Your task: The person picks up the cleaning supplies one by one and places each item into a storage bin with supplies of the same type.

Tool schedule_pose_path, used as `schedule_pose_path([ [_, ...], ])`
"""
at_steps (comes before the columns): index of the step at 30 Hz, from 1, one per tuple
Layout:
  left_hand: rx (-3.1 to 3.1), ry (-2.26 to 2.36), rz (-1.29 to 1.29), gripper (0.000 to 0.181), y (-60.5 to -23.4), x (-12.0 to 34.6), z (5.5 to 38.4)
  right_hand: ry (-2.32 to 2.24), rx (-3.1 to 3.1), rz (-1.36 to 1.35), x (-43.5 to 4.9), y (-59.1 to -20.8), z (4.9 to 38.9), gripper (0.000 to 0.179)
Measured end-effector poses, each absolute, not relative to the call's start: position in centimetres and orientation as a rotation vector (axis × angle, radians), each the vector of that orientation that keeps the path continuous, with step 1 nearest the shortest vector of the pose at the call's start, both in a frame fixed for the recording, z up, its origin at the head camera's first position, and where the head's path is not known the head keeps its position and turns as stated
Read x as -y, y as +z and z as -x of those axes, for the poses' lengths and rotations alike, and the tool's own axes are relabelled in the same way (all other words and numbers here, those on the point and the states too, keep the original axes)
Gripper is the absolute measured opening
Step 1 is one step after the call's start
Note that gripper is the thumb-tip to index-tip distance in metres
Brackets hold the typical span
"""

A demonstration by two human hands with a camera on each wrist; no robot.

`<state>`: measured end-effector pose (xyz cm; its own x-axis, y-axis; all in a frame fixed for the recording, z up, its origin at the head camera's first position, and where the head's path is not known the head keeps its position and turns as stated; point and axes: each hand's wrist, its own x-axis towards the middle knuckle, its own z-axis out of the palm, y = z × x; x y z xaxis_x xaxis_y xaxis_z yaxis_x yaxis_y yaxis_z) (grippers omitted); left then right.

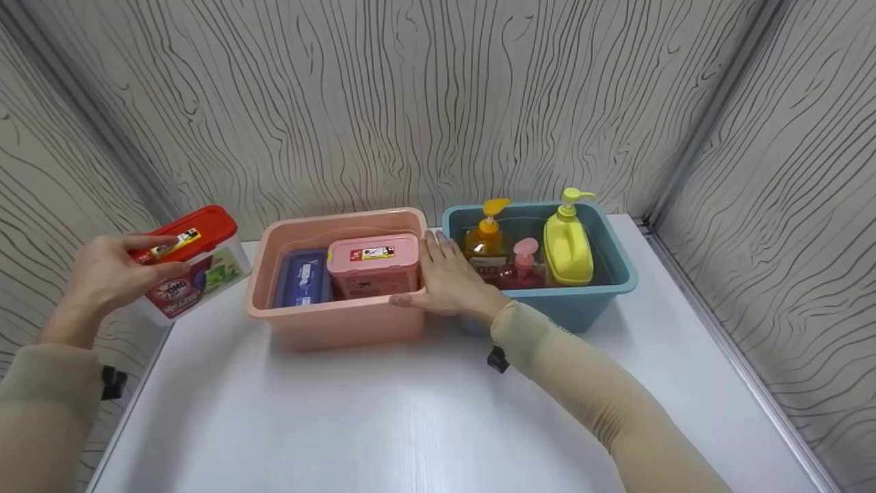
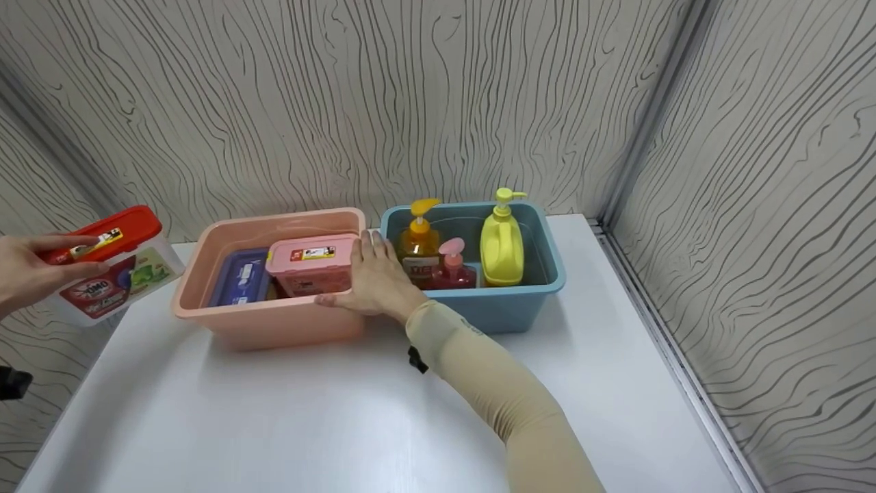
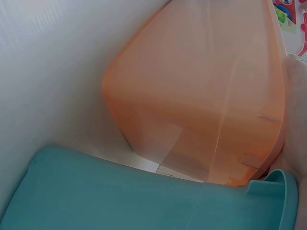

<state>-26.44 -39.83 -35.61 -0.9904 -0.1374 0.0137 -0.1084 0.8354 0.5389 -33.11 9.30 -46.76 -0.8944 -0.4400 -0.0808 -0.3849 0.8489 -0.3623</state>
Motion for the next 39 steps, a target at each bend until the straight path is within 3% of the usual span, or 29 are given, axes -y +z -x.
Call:
schedule_pose_path([
  [39, 2.966, -0.849, 0.022, 0.069, -30.8, 34.6, 28.0, -0.477, -2.873, 0.607, -9.1, -46.8, 33.1, 0.143],
])
